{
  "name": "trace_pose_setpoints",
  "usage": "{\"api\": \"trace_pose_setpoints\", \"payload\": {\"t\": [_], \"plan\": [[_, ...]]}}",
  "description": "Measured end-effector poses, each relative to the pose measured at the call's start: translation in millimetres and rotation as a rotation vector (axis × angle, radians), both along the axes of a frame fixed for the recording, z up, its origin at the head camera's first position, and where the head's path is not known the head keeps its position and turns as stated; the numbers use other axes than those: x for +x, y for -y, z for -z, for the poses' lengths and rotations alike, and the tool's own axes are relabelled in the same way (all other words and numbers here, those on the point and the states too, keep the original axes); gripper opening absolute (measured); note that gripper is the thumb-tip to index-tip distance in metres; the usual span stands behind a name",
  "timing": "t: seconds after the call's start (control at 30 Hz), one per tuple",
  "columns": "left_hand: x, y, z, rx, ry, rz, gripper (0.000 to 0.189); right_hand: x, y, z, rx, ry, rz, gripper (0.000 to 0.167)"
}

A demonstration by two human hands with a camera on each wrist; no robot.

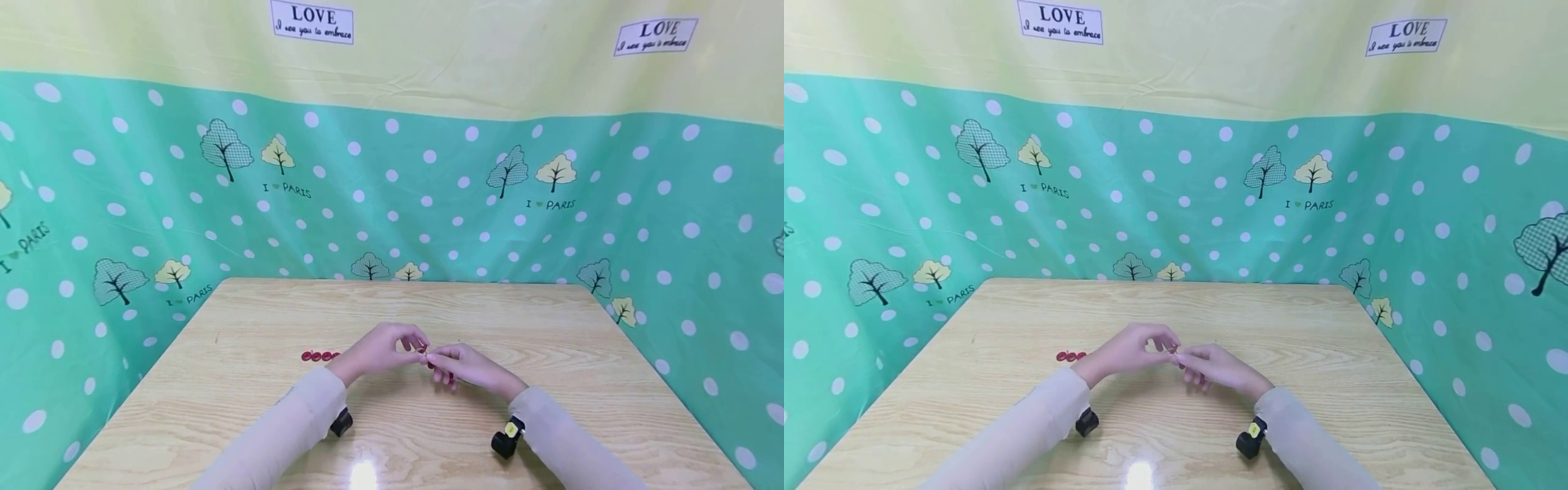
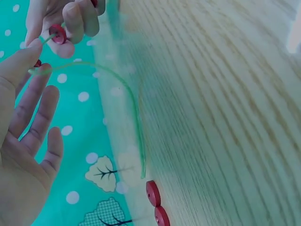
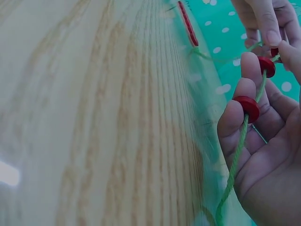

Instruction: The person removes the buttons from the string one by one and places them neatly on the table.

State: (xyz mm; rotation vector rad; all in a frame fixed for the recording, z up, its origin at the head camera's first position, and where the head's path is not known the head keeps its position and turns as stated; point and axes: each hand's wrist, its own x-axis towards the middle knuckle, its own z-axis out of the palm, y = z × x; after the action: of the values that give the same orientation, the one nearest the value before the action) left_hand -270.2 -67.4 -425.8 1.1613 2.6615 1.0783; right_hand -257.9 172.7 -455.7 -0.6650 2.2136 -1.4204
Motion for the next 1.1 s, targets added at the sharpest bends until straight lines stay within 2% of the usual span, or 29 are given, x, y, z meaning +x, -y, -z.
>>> {"api": "trace_pose_setpoints", "payload": {"t": [0.3, 0.6, 0.9, 1.1], "plan": [[0.2, 8.3, -6.8, 0.019, -0.002, -0.03, 0.024, -0.3, -3.5, 3.4, 0.013, -0.022, -0.014, 0.037], [-2.8, 17.0, -7.3, 0.051, -0.032, -0.039, 0.021, 0.2, -5.9, 5.1, 0.01, -0.008, -0.028, 0.033], [-6.0, 29.5, -8.5, 0.063, -0.039, -0.066, 0.022, 3.3, -6.2, 1.7, 0.017, -0.003, 0.0, 0.035], [-6.4, 40.7, -10.5, 0.045, -0.045, -0.112, 0.021, 3.4, -7.4, 1.4, 0.029, -0.005, 0.018, 0.034]]}}
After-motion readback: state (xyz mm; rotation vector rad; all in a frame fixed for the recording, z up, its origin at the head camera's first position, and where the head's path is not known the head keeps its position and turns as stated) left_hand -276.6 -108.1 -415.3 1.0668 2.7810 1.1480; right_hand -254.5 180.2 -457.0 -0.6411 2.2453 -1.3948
